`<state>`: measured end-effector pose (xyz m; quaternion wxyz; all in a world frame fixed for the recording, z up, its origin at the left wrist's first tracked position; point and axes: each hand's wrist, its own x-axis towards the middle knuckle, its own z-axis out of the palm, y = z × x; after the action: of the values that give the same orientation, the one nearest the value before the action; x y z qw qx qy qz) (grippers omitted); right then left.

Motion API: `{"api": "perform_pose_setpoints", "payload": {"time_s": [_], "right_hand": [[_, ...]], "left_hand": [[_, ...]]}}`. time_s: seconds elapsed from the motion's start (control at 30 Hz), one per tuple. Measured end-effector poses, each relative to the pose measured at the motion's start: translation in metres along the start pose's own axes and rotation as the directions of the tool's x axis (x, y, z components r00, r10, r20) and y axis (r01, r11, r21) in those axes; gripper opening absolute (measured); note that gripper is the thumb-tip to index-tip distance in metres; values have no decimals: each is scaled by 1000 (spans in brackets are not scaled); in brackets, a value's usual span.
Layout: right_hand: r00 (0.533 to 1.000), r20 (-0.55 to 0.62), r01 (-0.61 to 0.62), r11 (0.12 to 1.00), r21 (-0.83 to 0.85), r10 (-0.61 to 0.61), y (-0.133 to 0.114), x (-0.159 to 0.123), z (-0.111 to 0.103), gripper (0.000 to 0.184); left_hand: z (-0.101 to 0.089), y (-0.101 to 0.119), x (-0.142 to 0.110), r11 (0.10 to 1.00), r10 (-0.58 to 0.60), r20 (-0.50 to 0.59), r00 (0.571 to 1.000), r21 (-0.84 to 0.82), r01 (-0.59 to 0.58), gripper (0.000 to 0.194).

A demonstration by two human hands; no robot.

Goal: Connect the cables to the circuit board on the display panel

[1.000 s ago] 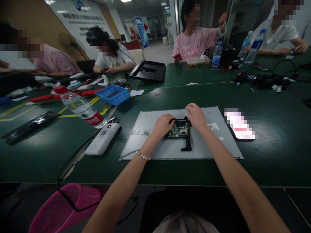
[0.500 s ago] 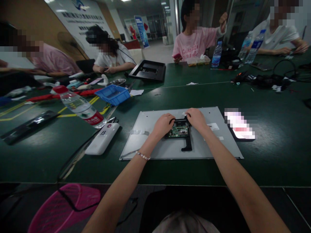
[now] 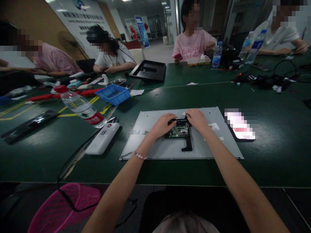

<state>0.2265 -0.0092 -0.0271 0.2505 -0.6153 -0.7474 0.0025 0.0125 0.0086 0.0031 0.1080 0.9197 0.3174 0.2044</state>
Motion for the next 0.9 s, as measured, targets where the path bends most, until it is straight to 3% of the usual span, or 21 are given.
{"api": "perform_pose_setpoints", "payload": {"time_s": [0.23, 0.6, 0.83, 0.9], "right_hand": [[996, 37, 87, 996, -5, -87, 0, -2, -4, 29], [998, 47, 52, 999, 4, -52, 1, -1, -6, 23], [996, -87, -5, 993, -118, -5, -6, -2, -14, 26], [998, -68, -7, 990, -142, -3, -6, -2, -16, 27]], "left_hand": [[-3, 6, 0, 1000, -23, 82, 996, 20, 21, 25], [-1, 7, 1, 996, -2, 76, 997, 93, -5, 25], [-2, 8, 0, 993, -12, 72, 997, 117, 3, 24], [-2, 7, -1, 993, -1, 60, 998, 117, -6, 24]]}}
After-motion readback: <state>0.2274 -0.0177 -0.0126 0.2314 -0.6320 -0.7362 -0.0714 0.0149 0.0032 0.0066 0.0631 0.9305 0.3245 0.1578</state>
